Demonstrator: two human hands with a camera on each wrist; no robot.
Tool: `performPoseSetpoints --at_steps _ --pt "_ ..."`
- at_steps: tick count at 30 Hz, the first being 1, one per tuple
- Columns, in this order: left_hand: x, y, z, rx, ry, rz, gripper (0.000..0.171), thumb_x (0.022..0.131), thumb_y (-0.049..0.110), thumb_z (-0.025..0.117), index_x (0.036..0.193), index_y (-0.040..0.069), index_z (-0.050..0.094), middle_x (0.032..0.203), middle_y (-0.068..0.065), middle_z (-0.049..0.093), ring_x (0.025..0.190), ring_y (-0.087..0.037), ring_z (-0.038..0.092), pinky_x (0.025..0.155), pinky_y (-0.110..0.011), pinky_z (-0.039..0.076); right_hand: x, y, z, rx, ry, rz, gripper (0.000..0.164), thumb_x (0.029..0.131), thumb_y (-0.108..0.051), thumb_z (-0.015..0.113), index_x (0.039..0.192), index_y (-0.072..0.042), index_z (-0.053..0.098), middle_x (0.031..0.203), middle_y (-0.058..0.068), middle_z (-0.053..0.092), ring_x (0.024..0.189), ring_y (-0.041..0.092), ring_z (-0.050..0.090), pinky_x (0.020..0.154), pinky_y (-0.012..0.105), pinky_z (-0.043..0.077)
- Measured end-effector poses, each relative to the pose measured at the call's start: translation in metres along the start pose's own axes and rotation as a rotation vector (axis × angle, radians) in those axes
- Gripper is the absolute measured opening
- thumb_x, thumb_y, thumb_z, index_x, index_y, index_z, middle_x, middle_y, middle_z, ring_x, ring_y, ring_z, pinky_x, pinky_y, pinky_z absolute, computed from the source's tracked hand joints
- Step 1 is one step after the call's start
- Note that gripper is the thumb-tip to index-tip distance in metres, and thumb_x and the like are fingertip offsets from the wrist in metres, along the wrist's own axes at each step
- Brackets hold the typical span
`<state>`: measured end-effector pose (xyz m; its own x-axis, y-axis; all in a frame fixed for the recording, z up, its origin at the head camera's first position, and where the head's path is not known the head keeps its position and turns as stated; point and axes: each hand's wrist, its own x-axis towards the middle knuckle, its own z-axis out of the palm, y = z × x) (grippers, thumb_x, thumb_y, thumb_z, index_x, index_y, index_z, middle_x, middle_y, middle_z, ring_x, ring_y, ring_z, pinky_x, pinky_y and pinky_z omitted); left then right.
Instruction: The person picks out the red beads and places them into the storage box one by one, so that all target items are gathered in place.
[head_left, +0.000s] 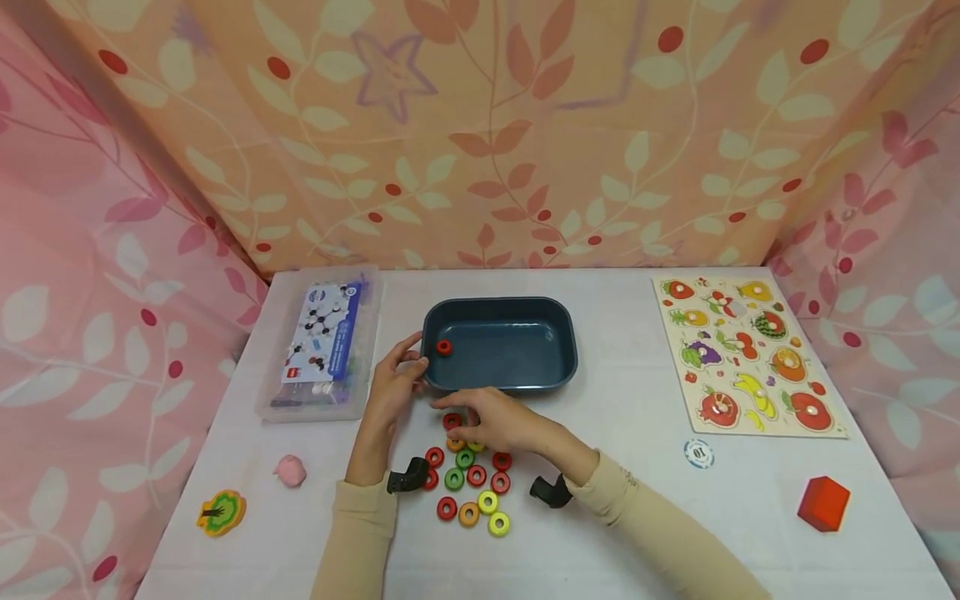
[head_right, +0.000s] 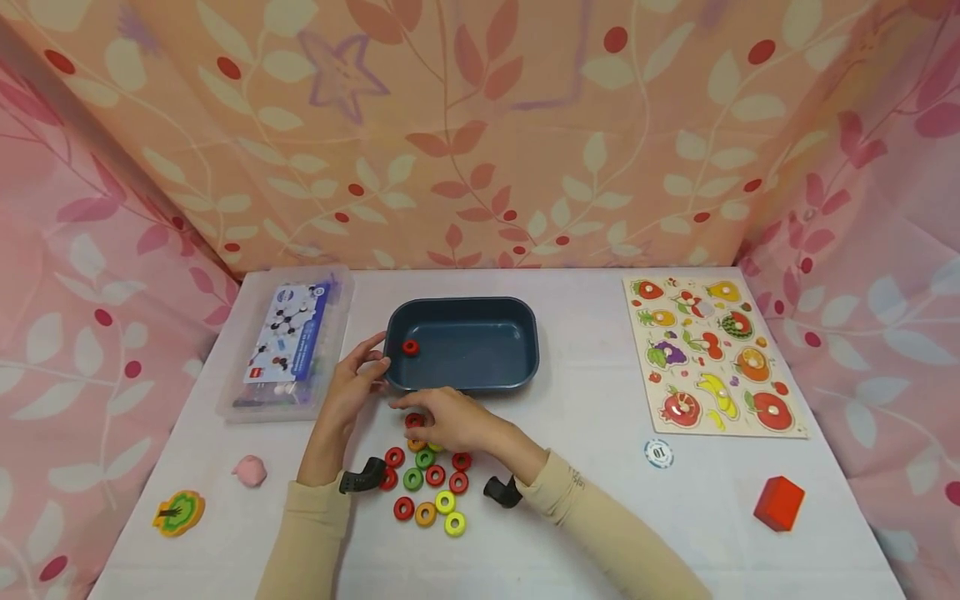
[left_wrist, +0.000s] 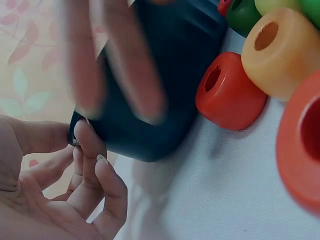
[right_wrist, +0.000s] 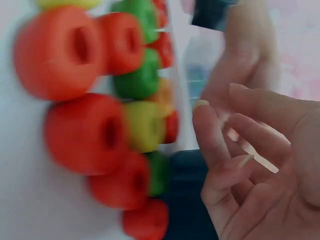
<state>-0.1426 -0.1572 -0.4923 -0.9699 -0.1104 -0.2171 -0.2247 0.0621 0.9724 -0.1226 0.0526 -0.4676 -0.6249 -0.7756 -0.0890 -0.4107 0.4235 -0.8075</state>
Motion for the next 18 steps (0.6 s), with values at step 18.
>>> performPoseSetpoints --at_steps 18 --pt "0.001 0.0 -0.002 0.017 -0.004 -0.026 0.047 0.098 0.01 0.062 0.143 0.023 0.056 0.109 -0.007 0.049 0.07 -0.018 0.061 0.063 -0.025 0.05 0.005 0.021 0.02 -0.253 0.076 -0.015 0.027 0.094 -0.014 0.07 0.119 -0.021 0.075 0.119 -0.007 0.067 0.111 0.01 0.061 0.097 0.033 0.048"
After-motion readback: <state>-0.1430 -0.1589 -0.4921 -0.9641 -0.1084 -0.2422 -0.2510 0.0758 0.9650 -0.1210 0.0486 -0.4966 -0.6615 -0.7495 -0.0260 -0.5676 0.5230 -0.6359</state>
